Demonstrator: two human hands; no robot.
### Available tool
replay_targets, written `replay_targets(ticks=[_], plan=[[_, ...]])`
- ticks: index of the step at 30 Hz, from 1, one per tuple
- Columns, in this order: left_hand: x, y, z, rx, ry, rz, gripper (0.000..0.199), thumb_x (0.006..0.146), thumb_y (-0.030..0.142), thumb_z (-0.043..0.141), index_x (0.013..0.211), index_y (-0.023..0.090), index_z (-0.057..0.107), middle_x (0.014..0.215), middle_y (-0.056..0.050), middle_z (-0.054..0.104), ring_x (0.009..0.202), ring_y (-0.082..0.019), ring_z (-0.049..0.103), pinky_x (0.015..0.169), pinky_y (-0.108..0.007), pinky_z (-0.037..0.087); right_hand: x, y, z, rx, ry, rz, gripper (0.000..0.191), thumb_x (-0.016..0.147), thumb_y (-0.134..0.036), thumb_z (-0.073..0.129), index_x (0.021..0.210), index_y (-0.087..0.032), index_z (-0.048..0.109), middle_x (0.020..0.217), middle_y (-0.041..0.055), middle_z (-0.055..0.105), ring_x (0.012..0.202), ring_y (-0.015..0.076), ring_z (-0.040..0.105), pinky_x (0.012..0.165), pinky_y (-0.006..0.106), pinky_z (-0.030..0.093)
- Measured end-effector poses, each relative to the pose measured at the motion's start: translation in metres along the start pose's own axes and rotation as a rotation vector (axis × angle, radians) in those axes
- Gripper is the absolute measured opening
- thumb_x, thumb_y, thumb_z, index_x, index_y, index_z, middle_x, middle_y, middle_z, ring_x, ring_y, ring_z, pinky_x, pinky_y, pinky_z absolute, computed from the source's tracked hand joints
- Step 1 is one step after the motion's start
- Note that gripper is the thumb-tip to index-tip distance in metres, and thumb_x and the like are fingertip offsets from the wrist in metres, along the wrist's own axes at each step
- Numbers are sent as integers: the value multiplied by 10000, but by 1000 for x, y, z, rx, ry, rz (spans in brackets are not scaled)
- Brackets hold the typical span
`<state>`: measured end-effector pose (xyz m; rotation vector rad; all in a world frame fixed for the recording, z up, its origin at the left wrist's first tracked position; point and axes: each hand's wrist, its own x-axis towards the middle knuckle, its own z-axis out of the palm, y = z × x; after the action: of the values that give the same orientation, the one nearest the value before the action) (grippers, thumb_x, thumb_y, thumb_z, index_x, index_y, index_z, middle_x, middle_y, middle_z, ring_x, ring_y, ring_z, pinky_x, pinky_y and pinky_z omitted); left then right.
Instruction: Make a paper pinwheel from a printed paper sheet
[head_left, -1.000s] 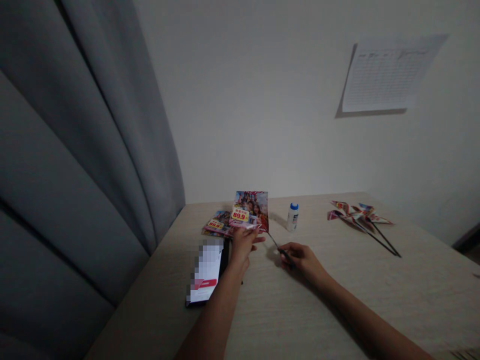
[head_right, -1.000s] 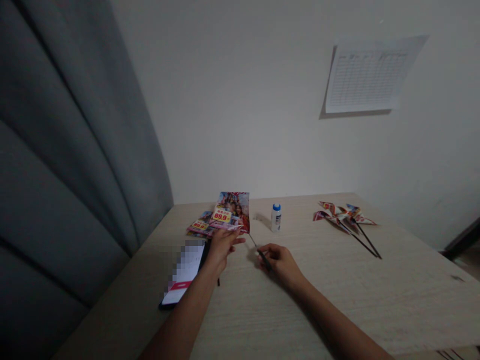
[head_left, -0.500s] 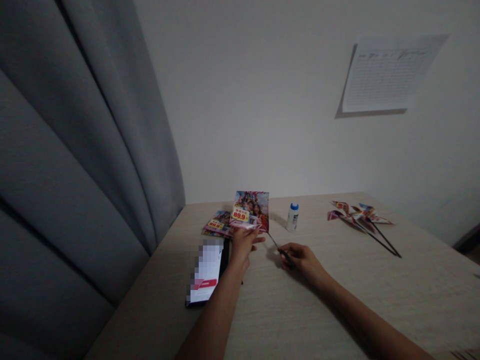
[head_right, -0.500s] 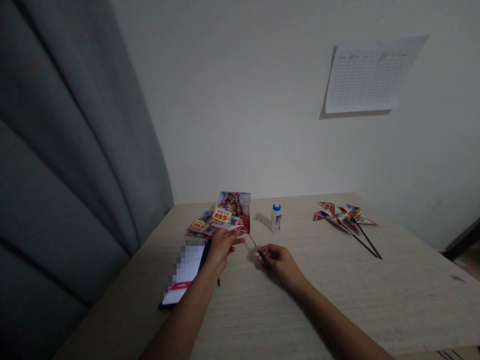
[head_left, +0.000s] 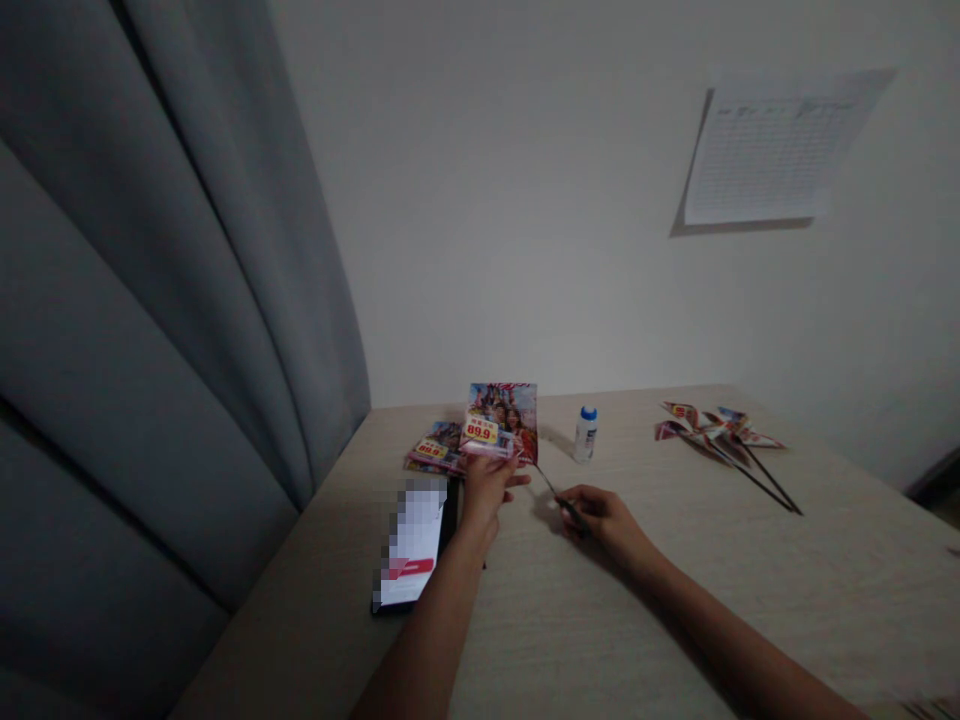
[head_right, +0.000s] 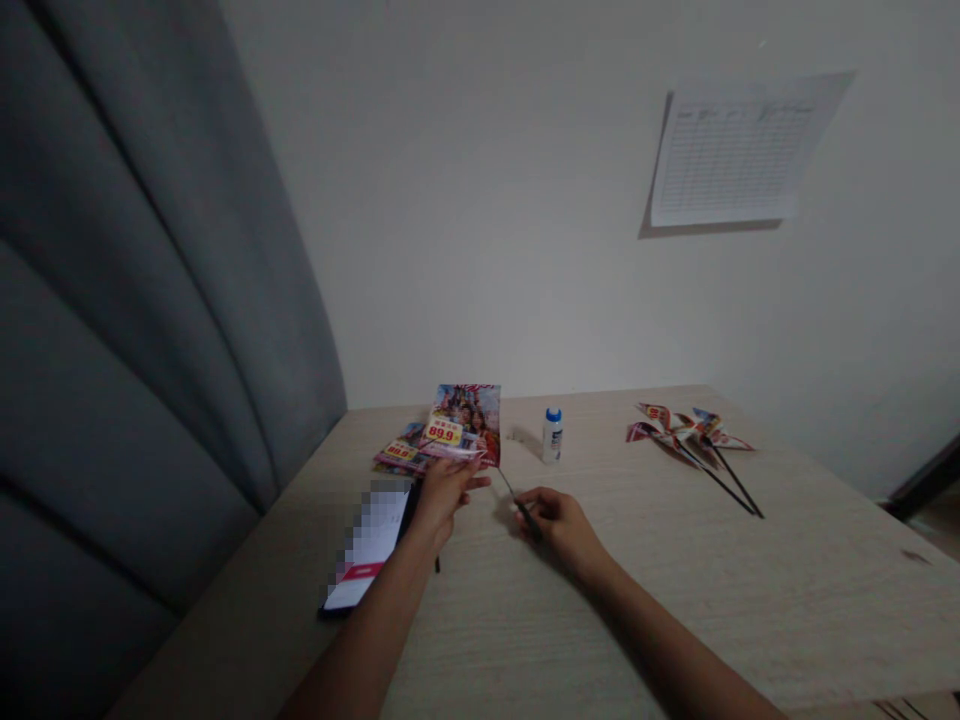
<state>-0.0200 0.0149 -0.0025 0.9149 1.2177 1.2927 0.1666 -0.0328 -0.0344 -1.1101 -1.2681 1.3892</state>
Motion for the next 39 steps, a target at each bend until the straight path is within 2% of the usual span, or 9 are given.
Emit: replay_targets(ticks=[11,22,31,39], plan=[[-4,0,1,31,-35,14,264,773,296,762,972,158,655,982,-111,767,620,-150,738,385,-134,282,-2,-7,0,-40,-2,2,536,623,-549,808,925,-125,678,579,3,639,512,124,522,511,249,357],[-5,2,2,19,-32,-2,281,762,305,779,976,157,671,973,-118,767,613,-149,735,392,-136,280,2,6,-3,-30,-20,-22,488,678,-521,789,957,-135,683,597,1,635,529,127,525,534,259,365],[-6,5,2,30,-24,-25,213,805,228,726,989,152,651,990,-100,762,583,-122,723,374,-132,279,-1,-4,0,-50,-15,1,502,639,-535,795,923,-133,694,579,0,628,520,129,522,533,261,371],[-6,5,2,22,-27,-22,264,772,274,772,977,161,650,958,-94,761,593,-140,731,380,-138,282,3,8,-3,-31,-13,-15,491,664,-528,790,942,-134,702,584,-1,633,532,133,539,549,264,388]])
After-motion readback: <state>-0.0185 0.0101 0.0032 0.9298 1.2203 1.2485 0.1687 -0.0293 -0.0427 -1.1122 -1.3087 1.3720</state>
